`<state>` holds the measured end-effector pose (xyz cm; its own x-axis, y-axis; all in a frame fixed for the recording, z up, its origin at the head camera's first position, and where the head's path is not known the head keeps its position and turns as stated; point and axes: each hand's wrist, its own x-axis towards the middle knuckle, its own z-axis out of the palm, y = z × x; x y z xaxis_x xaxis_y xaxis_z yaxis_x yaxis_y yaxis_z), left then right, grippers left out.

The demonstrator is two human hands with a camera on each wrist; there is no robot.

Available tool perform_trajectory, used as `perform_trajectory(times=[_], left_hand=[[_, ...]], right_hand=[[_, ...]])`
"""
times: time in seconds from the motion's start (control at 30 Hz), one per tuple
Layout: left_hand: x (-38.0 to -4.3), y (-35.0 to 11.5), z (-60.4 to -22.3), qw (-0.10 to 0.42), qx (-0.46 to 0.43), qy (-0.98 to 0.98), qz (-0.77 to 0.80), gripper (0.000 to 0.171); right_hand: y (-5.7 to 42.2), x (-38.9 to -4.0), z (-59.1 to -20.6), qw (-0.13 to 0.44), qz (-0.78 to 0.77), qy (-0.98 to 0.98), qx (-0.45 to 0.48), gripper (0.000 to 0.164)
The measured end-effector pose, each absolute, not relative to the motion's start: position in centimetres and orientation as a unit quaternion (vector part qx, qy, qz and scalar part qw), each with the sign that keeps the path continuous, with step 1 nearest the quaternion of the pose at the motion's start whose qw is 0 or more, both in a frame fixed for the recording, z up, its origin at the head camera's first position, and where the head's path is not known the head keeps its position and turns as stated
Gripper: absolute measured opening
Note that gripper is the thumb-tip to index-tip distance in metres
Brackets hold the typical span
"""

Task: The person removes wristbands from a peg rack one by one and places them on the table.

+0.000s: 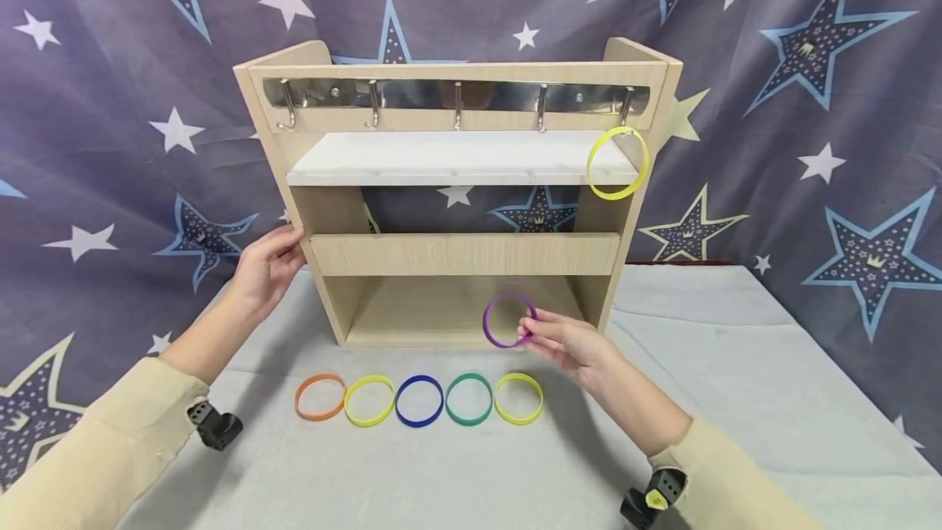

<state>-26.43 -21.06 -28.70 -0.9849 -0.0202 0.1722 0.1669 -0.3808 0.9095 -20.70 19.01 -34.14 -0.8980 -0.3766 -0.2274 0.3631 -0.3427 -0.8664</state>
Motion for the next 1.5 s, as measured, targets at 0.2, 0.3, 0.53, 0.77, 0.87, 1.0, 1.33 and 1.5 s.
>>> perform_trajectory(times=[0.2, 0.3, 0.53, 0.77, 0.87, 1.0, 1.33, 1.5], left_hand=[[-26.5, -20.9, -28.6, 0.057, -0.065, -0.553, -0.829, 0.018], [-26.5, -20.8, -28.5, 0.057, -0.064, -0.557, -0.826, 0.016], [-26.6, -20.7, -28.3, 0.058, -0.066, -0.564, -0.821, 0.016], [-26.5, -20.6, -28.2, 0.063, -0.063, -0.566, -0.819, 0.017], [-26.5, -20.6, -28.2, 0.063, -0.060, -0.561, -0.823, 0.018], [-26.5, -20.6, -28.3, 0.060, -0.054, -0.560, -0.824, 0.018], [-26.3, -20.7, -28.5, 0.066, -0.053, -0.561, -0.823, 0.022], [-26.3, -20.8, -28.6, 0.066, -0.055, -0.565, -0.821, 0.021]], right_hand=[[19.7, -20.3, -35.6, 0.250, -0.780, 0.572, -0.030, 0.048], [20.4, -20.2, -36.3, 0.269, -0.766, 0.581, -0.055, 0.019], [22.3, -20.3, -37.4, 0.289, -0.714, 0.629, -0.106, 0.015], [24.4, -20.1, -37.7, 0.280, -0.661, 0.687, -0.114, 0.035], [25.3, -20.1, -37.9, 0.279, -0.650, 0.696, -0.119, 0.041], [26.7, -20.0, -38.3, 0.288, -0.649, 0.693, -0.128, 0.033], [28.9, -19.8, -38.7, 0.288, -0.640, 0.701, -0.123, 0.025], [28.7, -19.9, -39.1, 0.277, -0.619, 0.726, -0.110, 0.032]])
